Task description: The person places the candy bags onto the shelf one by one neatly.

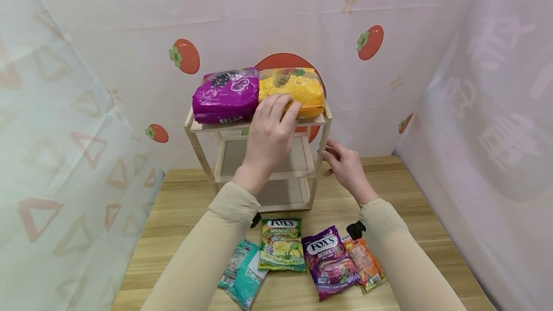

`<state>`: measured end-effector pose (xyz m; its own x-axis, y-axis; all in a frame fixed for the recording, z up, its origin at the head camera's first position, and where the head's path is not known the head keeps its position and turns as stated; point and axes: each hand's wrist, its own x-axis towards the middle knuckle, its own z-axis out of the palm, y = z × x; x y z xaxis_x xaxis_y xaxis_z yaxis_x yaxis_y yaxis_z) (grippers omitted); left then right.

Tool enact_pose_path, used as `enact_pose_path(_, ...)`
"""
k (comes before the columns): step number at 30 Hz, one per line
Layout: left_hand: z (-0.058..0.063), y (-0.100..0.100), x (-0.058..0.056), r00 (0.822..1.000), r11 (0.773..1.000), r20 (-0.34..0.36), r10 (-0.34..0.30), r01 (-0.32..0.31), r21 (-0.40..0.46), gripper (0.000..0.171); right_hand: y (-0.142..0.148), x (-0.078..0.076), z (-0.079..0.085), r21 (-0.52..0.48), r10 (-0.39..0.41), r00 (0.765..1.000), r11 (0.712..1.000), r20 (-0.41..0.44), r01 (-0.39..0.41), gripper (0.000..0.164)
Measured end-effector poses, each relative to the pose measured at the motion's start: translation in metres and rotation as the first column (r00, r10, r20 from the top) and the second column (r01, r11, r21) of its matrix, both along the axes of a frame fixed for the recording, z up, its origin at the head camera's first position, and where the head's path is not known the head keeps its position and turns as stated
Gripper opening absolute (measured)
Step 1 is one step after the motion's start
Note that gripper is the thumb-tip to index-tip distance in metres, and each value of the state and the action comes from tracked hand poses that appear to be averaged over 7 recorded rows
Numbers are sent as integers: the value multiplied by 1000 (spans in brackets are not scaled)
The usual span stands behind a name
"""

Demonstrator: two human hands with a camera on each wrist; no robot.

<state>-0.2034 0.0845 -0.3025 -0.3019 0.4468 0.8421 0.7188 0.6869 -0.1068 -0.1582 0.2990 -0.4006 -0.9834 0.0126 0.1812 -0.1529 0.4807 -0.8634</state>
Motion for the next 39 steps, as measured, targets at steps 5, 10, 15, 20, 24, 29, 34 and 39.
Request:
enact_pose_path(5,-2,-2,4,1000,999,-3,30,-30,-16,24,0,0,-1,-2,-2,1000,1000,0,2,40)
enact_pose_path(10,-3,-6,8,999,998,-8,46,-46,-39,31,0,0,-1,-5,-4,1000,1000,-5,4,40)
enact_pose_path(15,-5,-12,12,999,997,-17,45,-45,-55,36,0,0,-1,2,0,1000,1000,-16,0,40)
enact_pose_path(20,-6,-20,17,1000,997,-11,28,-29,-77,39,-1,1,-1,5,0,1000,1000,-20,0,39)
enact_pose_path(24,-7,-28,20,1000,995,8,23,-22,-98,41,-1,1,0,4,-2,1000,1000,-15,2,40)
enact_pose_path(29,-9,-37,22,1000,994,15,14,-12,-108,42,-1,1,0,6,-2,1000,1000,-9,2,41)
enact_pose_path(34,-11,-46,26,999,993,54,5,2,-117,42,0,1,0,7,-2,1000,1000,-10,2,41)
enact_pose_path(39,-18,-56,32,997,994,70,-11,19,-106,41,-1,1,0,10,-1,1000,1000,-15,1,41)
